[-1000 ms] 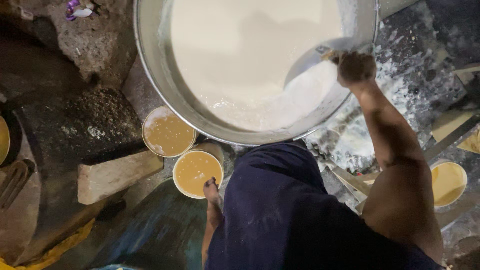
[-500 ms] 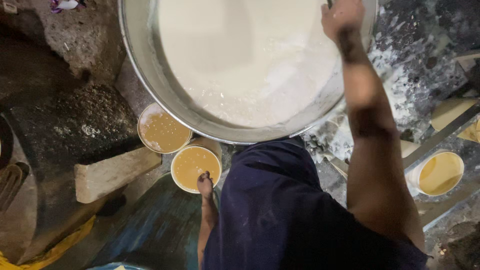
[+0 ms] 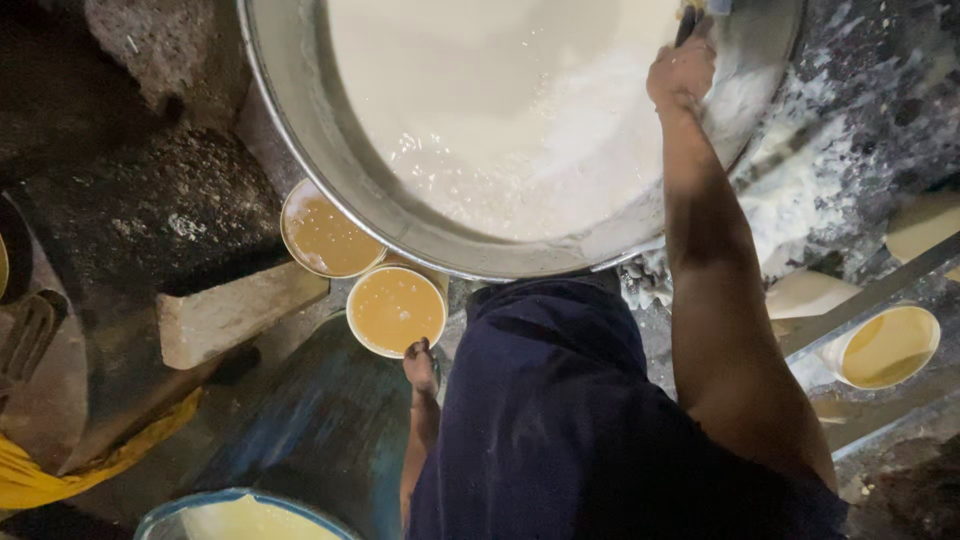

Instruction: The person stands over a large vat of white liquid and uses a wide skimmer ladle to scoop a yellowish liquid from the surface, transferring it into a blue drum and small buckets beside the vat. They repeatedly skim the vat surface and reposition buckets, then move to another area and rinse a hose and buckets of yellow cubes with water.

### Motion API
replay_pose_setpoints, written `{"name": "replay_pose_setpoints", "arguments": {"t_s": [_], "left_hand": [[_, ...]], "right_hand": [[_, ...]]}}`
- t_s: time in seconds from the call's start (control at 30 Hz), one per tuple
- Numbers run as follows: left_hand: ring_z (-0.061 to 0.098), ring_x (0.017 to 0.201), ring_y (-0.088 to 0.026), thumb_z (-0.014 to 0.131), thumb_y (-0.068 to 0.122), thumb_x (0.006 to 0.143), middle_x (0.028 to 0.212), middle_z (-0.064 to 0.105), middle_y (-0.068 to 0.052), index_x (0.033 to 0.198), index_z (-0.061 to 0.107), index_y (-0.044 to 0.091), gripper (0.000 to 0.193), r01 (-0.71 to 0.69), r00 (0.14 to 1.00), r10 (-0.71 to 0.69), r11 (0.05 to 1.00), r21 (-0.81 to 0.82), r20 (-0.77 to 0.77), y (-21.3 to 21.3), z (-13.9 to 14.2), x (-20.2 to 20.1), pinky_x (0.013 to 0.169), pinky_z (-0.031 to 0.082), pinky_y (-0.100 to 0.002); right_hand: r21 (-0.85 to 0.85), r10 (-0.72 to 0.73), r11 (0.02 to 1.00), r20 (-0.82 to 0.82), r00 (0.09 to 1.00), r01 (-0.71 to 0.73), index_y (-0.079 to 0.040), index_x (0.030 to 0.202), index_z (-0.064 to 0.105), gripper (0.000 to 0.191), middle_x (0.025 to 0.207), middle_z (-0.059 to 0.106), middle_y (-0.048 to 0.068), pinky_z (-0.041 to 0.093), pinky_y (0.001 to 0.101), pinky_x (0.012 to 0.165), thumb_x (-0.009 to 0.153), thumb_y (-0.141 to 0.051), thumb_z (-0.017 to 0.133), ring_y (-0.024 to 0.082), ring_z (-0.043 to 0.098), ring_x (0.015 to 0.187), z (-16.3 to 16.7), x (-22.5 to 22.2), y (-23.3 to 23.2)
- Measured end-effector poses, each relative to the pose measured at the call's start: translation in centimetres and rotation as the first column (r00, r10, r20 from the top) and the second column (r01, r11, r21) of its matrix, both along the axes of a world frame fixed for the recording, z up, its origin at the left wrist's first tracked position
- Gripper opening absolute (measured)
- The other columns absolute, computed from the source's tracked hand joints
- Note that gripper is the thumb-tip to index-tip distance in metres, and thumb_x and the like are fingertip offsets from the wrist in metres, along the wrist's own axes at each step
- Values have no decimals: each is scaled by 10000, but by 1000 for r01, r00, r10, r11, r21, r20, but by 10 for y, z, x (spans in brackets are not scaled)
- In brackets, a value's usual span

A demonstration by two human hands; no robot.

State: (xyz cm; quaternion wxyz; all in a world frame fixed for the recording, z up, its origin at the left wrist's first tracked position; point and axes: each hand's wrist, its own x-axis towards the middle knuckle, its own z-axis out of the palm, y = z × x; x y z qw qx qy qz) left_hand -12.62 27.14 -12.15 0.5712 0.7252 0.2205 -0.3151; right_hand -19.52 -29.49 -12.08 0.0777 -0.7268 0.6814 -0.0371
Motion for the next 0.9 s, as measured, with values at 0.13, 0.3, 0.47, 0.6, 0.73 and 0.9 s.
{"name": "replay_pose_setpoints", "arguments": {"t_s": [0.13,0.3,0.47,0.6,0.73,0.9], "left_hand": [[420,533,-54,647,171,982,684,500,46,910,629,112,94,-69,995,63,995,-66,-81,-3,0,-1,478,303,-251],[553,669,-56,593,145,980,839,650,26,955,633,90,73,-11,993,32,983,-185,110,-9,-11,7,592,428,-235],[505,641,-86,657,93,1000,814,576,2,948,578,89,95,12,999,-7,995,-101,51,-20,-6,17,566,376,-253],[551,728,-58,628,82,960,860,599,31,960,604,115,41,-5,997,16,988,-156,69,-32,11,19,630,419,-228],[526,710,-85,649,92,1008,814,571,6,888,557,81,152,41,996,-39,999,-18,86,-31,10,14,641,425,-251],[604,786,-116,628,5,962,837,606,-30,898,570,52,99,106,979,-80,985,-134,188,-13,-17,8,705,476,-270]], "right_hand": [[112,-99,990,79,992,90,21,1343,456,620,1171,649,274,582,468,847,953,-383,717,403,703,1010,-19,-17,16],[54,-113,993,263,958,102,7,1326,489,550,1077,699,266,581,487,804,899,-267,699,420,709,949,-39,-33,35],[315,-206,937,142,968,153,94,1258,500,498,1068,690,276,597,472,792,977,-296,629,397,730,947,-51,-39,57],[155,-189,978,353,916,142,78,1189,574,476,1070,718,261,596,432,823,920,-301,677,369,736,968,-55,-39,81],[238,-177,963,190,966,130,128,1149,554,584,1114,684,292,597,412,843,936,-397,699,362,725,990,-55,-40,95],[400,-429,848,134,894,347,92,1170,525,612,1109,691,260,621,408,801,870,-417,685,333,741,966,-55,-35,106]]}}
